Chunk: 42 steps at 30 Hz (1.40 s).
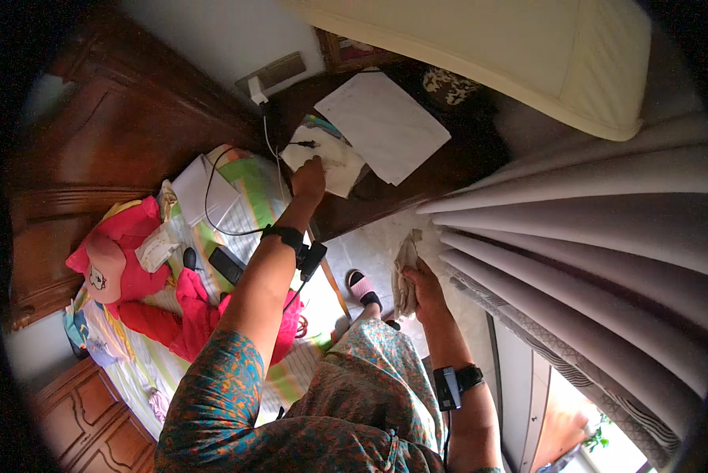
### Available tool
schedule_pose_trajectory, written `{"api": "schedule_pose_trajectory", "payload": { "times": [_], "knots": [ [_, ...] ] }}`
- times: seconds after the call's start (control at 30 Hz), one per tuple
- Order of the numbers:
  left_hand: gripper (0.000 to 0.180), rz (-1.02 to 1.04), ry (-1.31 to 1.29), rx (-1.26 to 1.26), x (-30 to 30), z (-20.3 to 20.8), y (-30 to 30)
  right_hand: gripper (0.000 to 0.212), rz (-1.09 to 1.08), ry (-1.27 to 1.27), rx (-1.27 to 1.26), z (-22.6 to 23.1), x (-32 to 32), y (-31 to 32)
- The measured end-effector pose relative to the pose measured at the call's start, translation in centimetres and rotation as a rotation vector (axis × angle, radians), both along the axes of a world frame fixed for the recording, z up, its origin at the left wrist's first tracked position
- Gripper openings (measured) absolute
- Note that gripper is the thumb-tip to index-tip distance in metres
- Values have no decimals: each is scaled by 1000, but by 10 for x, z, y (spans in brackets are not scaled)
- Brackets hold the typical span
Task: Cleaning a bedroom by picking up debris and folding a pink duvet.
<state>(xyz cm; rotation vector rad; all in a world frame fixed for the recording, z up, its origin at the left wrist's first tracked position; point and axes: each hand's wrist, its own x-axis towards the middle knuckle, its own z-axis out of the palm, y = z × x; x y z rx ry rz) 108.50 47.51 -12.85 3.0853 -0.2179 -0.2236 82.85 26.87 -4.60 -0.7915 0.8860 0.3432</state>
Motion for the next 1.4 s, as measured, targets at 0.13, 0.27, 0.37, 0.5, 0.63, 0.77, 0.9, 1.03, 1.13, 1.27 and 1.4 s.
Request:
{"api": "schedule_pose_trajectory", "payload": {
  "times": [0.13, 0.27, 0.37, 0.5, 0.63, 0.77, 0.9, 1.03, 1.13, 1.27, 1.4],
  "knots": [
    [17, 111, 20, -182, -8, 7, -9, 43, 3, 37, -13, -8, -5, -8],
    [24, 176, -61, -344, -11, 23, -29, 41, 4, 54, -32, -14, -11, -14],
    [27, -50, -285, -146, 11, -20, 1, 43, 109, 21, 17, -17, 0, 6],
    [25, 70, -72, -308, 11, -1, -67, 45, 64, 22, -10, -23, -4, -4],
    [8, 76, -112, -134, 11, -14, -73, 45, 40, 42, -46, -19, 0, -1],
    [25, 2, -42, -177, 19, -22, -56, 45, 26, 13, -42, -16, -3, -7],
    [25, 114, -38, -451, 11, -7, -47, 43, -55, 38, -56, 1, -6, -12],
    [45, 208, -3, -705, -1, 9, -19, 38, -77, 5, -22, 8, -11, -14],
    [58, 327, 253, -971, -32, 34, -4, 37, -61, -41, 18, 6, -19, -12],
    [47, 296, 457, -1339, -78, 38, 22, 41, 5, -124, 72, 10, -28, -10],
    [36, 513, 622, -1400, -137, 71, 12, 41, 29, -200, 61, 22, -51, -18]
  ]
}}
